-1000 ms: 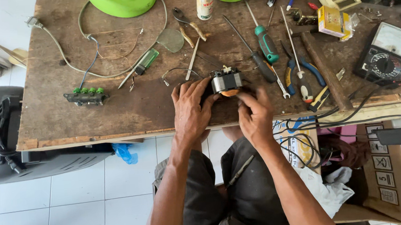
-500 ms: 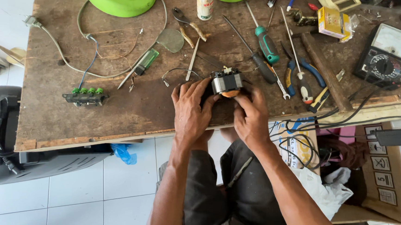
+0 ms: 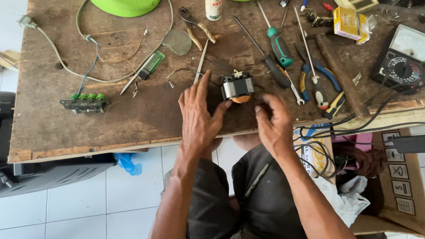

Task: The person sits at a workbench and manipulates a small cylindrical electrical component with copper windings. They use a flathead screwdriver to pry and adjust the windings and internal parts, then continue to adjust the component by hand.

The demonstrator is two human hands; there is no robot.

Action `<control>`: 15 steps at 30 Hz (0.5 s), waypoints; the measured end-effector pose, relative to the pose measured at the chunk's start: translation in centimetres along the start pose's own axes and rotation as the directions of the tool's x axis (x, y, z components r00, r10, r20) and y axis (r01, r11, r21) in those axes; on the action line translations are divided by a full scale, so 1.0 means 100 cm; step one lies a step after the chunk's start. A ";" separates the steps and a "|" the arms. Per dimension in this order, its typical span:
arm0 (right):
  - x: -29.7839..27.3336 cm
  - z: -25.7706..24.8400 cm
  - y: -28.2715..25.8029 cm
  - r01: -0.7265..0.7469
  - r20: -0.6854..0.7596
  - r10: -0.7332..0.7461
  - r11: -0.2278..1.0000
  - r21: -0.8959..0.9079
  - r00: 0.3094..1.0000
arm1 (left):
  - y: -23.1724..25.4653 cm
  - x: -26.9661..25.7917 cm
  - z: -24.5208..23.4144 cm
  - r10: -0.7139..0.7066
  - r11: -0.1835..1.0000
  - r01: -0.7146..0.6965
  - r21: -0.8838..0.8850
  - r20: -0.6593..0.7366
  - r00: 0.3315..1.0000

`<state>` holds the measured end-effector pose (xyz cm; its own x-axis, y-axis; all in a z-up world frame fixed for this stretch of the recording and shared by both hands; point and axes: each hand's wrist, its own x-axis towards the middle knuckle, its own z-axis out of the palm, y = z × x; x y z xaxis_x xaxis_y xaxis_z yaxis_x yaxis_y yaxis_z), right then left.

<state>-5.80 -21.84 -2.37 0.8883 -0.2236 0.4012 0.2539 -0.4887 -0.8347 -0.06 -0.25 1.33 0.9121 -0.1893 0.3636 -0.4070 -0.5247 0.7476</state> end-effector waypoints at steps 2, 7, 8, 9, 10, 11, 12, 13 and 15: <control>0.002 0.000 -0.010 -0.027 0.013 0.027 0.999 0.036 1.000 | 0.000 -0.003 -0.001 0.017 1.000 -0.017 -0.005 -0.020 1.000; 0.011 0.004 -0.022 0.032 0.043 -0.028 0.994 -0.102 0.999 | 0.003 0.012 0.000 0.156 0.988 -0.156 -0.004 -0.014 0.988; 0.012 0.005 -0.023 0.028 0.049 -0.023 0.994 -0.109 0.999 | -0.012 0.015 0.010 0.211 0.975 -0.208 -0.076 0.037 0.977; 0.014 0.004 -0.024 0.025 0.053 -0.019 0.993 -0.116 0.998 | -0.026 0.019 0.021 0.271 0.955 -0.257 -0.150 0.082 0.959; 0.014 0.004 -0.028 0.027 0.054 -0.021 0.992 -0.120 0.998 | -0.026 0.017 0.022 0.271 0.954 -0.257 -0.153 0.079 0.959; 0.017 0.004 -0.032 0.015 0.066 -0.011 0.997 -0.069 0.998 | -0.027 0.018 0.022 0.221 0.950 -0.208 -0.231 0.030 0.975; 0.021 0.005 -0.035 0.003 0.078 -0.001 1.000 -0.018 0.997 | -0.028 0.020 0.023 0.165 0.937 -0.161 -0.310 -0.014 0.986; 0.025 0.003 -0.039 0.004 0.078 -0.002 1.000 -0.023 0.997 | -0.026 0.019 0.023 0.166 0.935 -0.162 -0.315 -0.016 0.986; 0.028 0.003 -0.047 0.032 0.093 -0.031 0.999 -0.015 0.995 | -0.025 0.011 0.022 0.073 0.912 -0.097 -0.398 -0.074 0.995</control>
<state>-4.36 -19.93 2.55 0.9119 -0.1286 0.3898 0.2770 -0.5079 -0.8157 2.12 -0.95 -1.35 0.8736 -0.1655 0.4577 -0.4794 -0.1303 0.8679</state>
